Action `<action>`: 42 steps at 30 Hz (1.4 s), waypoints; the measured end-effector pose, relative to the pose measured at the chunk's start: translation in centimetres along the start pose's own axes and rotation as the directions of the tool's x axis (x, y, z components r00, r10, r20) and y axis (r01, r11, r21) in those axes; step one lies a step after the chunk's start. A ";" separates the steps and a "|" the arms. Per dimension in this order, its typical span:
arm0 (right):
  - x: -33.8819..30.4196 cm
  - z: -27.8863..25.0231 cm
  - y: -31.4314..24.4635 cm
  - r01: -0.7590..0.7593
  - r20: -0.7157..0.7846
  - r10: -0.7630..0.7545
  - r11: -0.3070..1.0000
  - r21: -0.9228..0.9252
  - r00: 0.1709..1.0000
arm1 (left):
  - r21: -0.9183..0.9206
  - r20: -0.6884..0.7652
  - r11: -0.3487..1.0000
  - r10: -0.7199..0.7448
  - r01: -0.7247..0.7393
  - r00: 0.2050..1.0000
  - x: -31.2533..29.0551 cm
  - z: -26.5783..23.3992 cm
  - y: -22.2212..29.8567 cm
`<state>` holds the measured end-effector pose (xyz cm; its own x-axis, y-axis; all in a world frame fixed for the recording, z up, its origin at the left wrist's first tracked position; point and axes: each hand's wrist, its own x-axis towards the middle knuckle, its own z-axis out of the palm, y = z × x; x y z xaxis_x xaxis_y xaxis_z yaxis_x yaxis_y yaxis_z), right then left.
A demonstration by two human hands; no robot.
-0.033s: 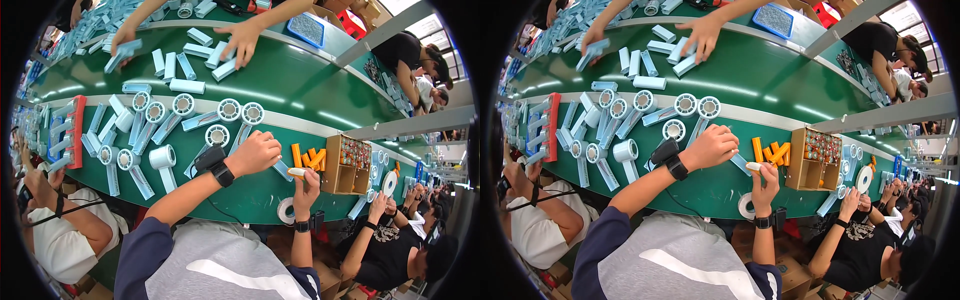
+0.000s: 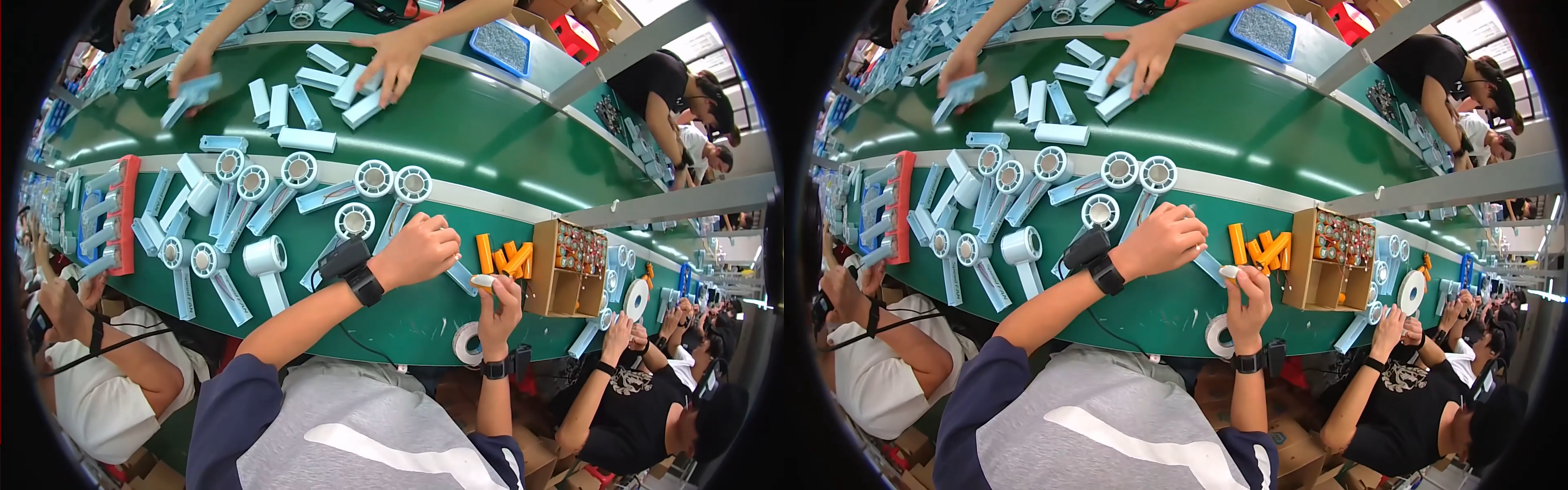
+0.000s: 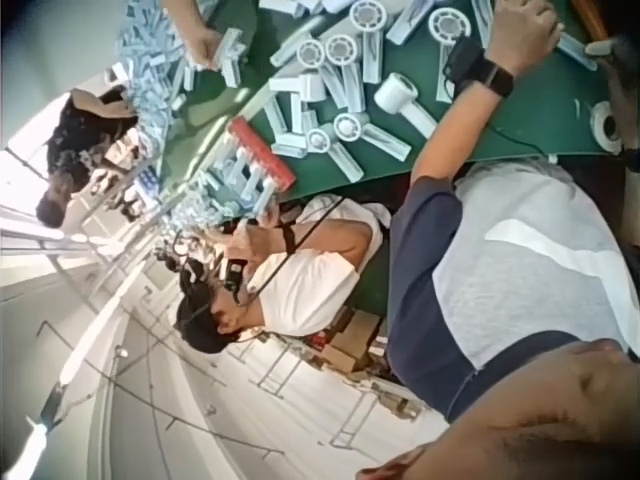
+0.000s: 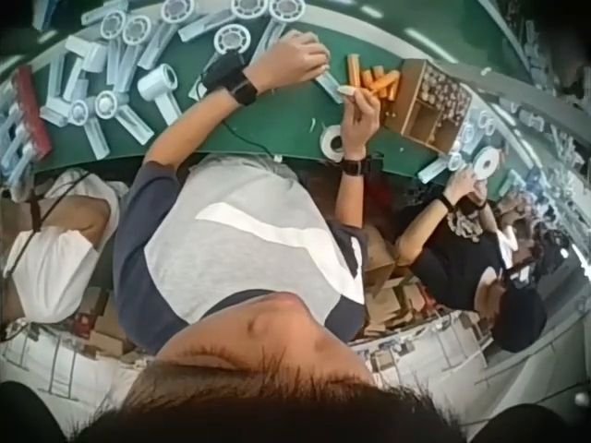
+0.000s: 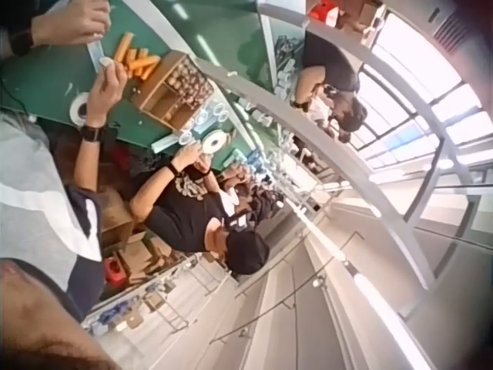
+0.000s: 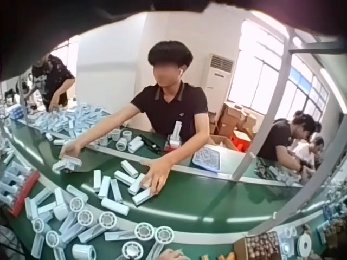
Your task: Assembling small hand-held electric fans at a factory assembly line.
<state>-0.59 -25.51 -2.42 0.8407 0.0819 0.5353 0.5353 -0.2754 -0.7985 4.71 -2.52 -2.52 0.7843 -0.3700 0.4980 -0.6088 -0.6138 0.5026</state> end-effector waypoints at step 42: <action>3.8 -3.3 -2.8 0.431 0.605 -0.016 0.717 -0.548 0.796 | 0.156 0.531 0.975 0.055 -0.161 0.845 2.9 -4.8 3.0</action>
<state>0.82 -27.57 2.79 0.7103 0.6489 0.2729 0.7010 -0.6872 -0.1906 4.59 -2.09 3.75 0.6934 -0.7169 0.0728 -0.7008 -0.6475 0.2994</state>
